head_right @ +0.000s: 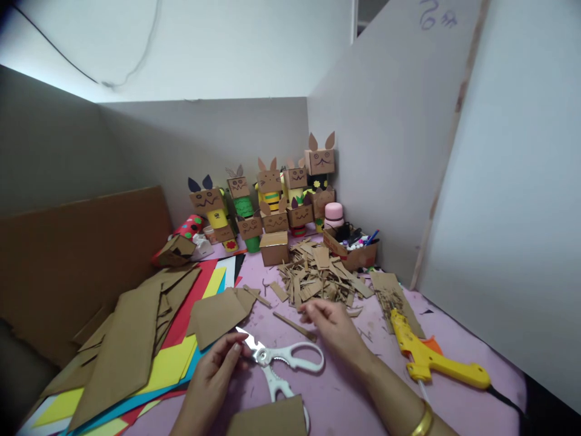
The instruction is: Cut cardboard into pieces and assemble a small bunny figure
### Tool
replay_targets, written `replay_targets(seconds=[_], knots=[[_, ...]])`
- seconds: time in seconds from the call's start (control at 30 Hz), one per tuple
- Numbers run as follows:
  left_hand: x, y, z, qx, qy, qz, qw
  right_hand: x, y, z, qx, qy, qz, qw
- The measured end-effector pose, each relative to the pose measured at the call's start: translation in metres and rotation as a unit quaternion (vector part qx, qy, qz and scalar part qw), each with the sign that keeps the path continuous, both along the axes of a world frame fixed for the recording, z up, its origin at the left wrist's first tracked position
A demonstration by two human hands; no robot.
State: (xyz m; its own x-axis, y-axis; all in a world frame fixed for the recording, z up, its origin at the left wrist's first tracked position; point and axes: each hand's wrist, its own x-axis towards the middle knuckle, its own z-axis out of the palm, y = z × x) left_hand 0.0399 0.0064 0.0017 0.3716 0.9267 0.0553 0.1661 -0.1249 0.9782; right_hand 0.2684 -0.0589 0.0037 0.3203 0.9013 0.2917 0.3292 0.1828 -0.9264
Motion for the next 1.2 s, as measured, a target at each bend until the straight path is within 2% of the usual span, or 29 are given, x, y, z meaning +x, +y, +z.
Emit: replay_targets(seconds=[0.07,0.23,0.3,0.37,0.47,0.53,0.6,0.67,0.73,0.8,0.87,0.93,1.07,1.1,1.2], knots=[[0.000,-0.001,0.001,0.007,0.009,-0.007,1.000,-0.007,-0.001,-0.001,-0.018,-0.060,0.033,0.997],[0.001,-0.002,0.001,0.010,0.020,0.002,1.000,-0.006,-0.003,0.006,-0.013,-0.166,-0.034,0.985],[0.001,-0.005,0.005,0.025,0.037,-0.006,0.999,-0.008,-0.006,0.010,-0.023,-0.192,-0.013,0.981],[0.000,-0.011,0.014,0.044,0.087,-0.061,0.993,-0.014,-0.011,0.014,-0.033,-0.215,0.030,0.976],[-0.003,-0.026,0.033,0.071,0.221,-0.189,0.954,-0.025,-0.017,0.015,-0.043,-0.268,0.081,0.959],[-0.006,-0.035,0.043,0.092,0.314,-0.221,0.919,-0.028,-0.018,0.014,-0.053,-0.302,0.089,0.948],[-0.009,-0.039,0.047,0.076,0.353,-0.231,0.903,-0.029,-0.017,0.012,-0.057,-0.302,0.080,0.948],[-0.011,-0.038,0.047,-0.029,0.290,-0.249,0.924,-0.029,-0.016,0.012,-0.047,-0.255,0.065,0.964],[-0.011,-0.031,0.043,-0.159,0.143,-0.252,0.944,-0.031,-0.016,0.013,-0.037,-0.148,0.075,0.985],[-0.011,-0.023,0.039,-0.217,0.004,-0.225,0.950,-0.036,-0.017,0.013,-0.055,0.003,0.144,0.988],[-0.009,-0.016,0.034,-0.218,-0.060,-0.200,0.953,-0.042,-0.018,0.009,-0.095,0.144,0.230,0.958],[-0.007,-0.012,0.032,-0.221,-0.092,-0.175,0.955,-0.048,-0.017,0.003,-0.120,0.229,0.258,0.931],[-0.004,-0.012,0.030,-0.215,-0.165,-0.089,0.959,-0.050,-0.011,-0.008,-0.110,0.266,0.192,0.938],[-0.003,-0.013,0.029,-0.216,-0.179,-0.088,0.956,-0.049,-0.009,-0.008,-0.108,0.267,0.179,0.941],[0.000,-0.014,0.026,-0.233,-0.197,-0.136,0.943,-0.047,-0.007,-0.006,-0.105,0.278,0.140,0.945]])
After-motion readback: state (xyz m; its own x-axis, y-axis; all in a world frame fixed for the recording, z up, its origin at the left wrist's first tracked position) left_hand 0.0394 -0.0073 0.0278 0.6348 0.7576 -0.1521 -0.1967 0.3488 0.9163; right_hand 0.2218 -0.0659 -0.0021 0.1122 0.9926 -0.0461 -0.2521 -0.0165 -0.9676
